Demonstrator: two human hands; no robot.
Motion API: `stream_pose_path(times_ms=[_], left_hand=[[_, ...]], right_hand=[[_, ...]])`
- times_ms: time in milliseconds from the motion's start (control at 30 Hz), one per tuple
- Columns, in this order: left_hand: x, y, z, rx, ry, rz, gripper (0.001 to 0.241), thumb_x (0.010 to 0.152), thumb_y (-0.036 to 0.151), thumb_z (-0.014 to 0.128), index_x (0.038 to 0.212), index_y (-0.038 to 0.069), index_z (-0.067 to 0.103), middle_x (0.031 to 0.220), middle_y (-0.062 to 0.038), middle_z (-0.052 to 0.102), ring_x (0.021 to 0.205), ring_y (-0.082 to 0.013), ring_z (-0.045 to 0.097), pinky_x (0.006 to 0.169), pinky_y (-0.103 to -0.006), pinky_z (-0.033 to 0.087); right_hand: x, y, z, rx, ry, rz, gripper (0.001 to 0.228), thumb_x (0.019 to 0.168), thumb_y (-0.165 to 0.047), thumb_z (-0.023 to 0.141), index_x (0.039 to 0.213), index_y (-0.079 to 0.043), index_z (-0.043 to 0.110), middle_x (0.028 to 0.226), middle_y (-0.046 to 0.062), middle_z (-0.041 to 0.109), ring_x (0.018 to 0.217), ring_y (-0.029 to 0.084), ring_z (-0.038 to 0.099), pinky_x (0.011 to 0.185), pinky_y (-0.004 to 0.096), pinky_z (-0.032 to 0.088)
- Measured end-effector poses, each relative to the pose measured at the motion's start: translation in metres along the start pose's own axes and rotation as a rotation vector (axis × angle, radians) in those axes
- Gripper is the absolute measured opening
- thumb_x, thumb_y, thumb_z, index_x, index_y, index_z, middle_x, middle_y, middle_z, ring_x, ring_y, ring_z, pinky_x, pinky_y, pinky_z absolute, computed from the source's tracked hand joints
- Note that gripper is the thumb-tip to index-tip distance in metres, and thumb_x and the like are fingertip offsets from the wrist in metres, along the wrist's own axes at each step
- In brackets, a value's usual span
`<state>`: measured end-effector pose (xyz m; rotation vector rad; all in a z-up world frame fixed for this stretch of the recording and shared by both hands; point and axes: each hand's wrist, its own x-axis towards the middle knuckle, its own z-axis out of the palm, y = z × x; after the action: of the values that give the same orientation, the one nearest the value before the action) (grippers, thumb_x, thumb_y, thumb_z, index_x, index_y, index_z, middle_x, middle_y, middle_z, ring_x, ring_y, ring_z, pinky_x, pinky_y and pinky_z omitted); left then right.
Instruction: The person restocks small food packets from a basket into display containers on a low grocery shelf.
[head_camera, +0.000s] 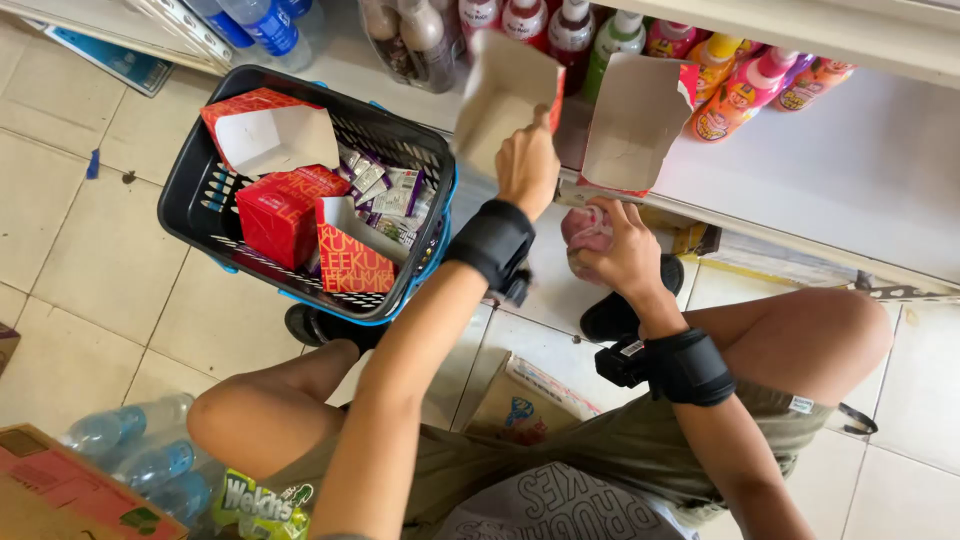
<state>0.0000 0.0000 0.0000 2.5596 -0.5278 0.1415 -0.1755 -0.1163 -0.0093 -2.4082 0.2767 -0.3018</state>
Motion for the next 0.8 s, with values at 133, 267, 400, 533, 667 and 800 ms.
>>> stream_pose_path(times_ms=[133, 267, 400, 533, 667, 800], left_hand=[[0.003, -0.010, 0.013, -0.151, 0.299, 0.238, 0.068, 0.080, 0.010, 0.072, 0.137, -0.011, 0.042, 0.132, -0.045, 0.052, 0.075, -0.0461, 0.069, 0.065, -0.0506, 0.058], [-0.010, -0.022, -0.012, 0.194, -0.082, 0.107, 0.078, 0.066, 0.010, 0.077, 0.138, 0.002, 0.049, 0.140, -0.032, 0.050, 0.075, -0.0385, 0.071, 0.058, -0.0419, 0.060], [0.003, -0.086, 0.064, 0.421, -0.016, 0.154, 0.010, 0.094, 0.008, 0.068, 0.104, 0.008, 0.068, 0.119, -0.013, 0.065, 0.087, -0.0326, 0.073, 0.069, -0.0417, 0.061], [-0.001, -0.061, 0.064, 0.298, 0.044, 0.200, 0.004, 0.085, 0.013, 0.069, 0.085, 0.009, 0.071, 0.103, -0.010, 0.066, 0.097, -0.0352, 0.070, 0.064, -0.0434, 0.060], [-0.014, -0.044, 0.075, 0.260, 0.059, 0.230, 0.007, 0.083, 0.005, 0.067, 0.088, 0.008, 0.070, 0.107, -0.011, 0.066, 0.102, -0.0348, 0.066, 0.071, -0.0414, 0.061], [-0.012, -0.042, 0.083, 0.235, 0.046, 0.205, 0.004, 0.087, 0.008, 0.070, 0.090, 0.010, 0.070, 0.109, -0.011, 0.065, 0.102, -0.0363, 0.066, 0.071, -0.0421, 0.060]], right_hand=[[-0.002, -0.005, -0.008, 0.015, 0.081, -0.011, 0.070, 0.065, -0.026, 0.082, 0.132, -0.021, 0.061, 0.120, 0.015, 0.061, 0.103, 0.042, 0.067, 0.083, 0.050, 0.055], [-0.002, -0.004, -0.014, -0.035, 0.228, -0.029, 0.069, 0.065, -0.021, 0.082, 0.131, -0.019, 0.062, 0.142, 0.021, 0.048, 0.110, 0.043, 0.063, 0.083, 0.048, 0.057], [0.013, 0.020, -0.001, -0.091, 0.166, -0.099, 0.068, 0.063, -0.017, 0.082, 0.128, -0.019, 0.064, 0.149, 0.019, 0.045, 0.115, 0.043, 0.062, 0.084, 0.048, 0.057], [0.018, 0.026, 0.007, -0.090, 0.121, -0.114, 0.073, 0.060, -0.015, 0.082, 0.131, -0.018, 0.063, 0.142, 0.018, 0.048, 0.120, 0.043, 0.058, 0.089, 0.048, 0.055], [0.021, 0.028, 0.011, -0.053, 0.055, -0.135, 0.075, 0.062, -0.011, 0.082, 0.134, -0.016, 0.062, 0.133, 0.015, 0.051, 0.123, 0.042, 0.053, 0.099, 0.047, 0.051], [0.027, 0.033, 0.014, -0.018, 0.047, -0.162, 0.078, 0.062, -0.008, 0.083, 0.136, -0.014, 0.060, 0.133, 0.017, 0.050, 0.122, 0.044, 0.051, 0.103, 0.048, 0.049]])
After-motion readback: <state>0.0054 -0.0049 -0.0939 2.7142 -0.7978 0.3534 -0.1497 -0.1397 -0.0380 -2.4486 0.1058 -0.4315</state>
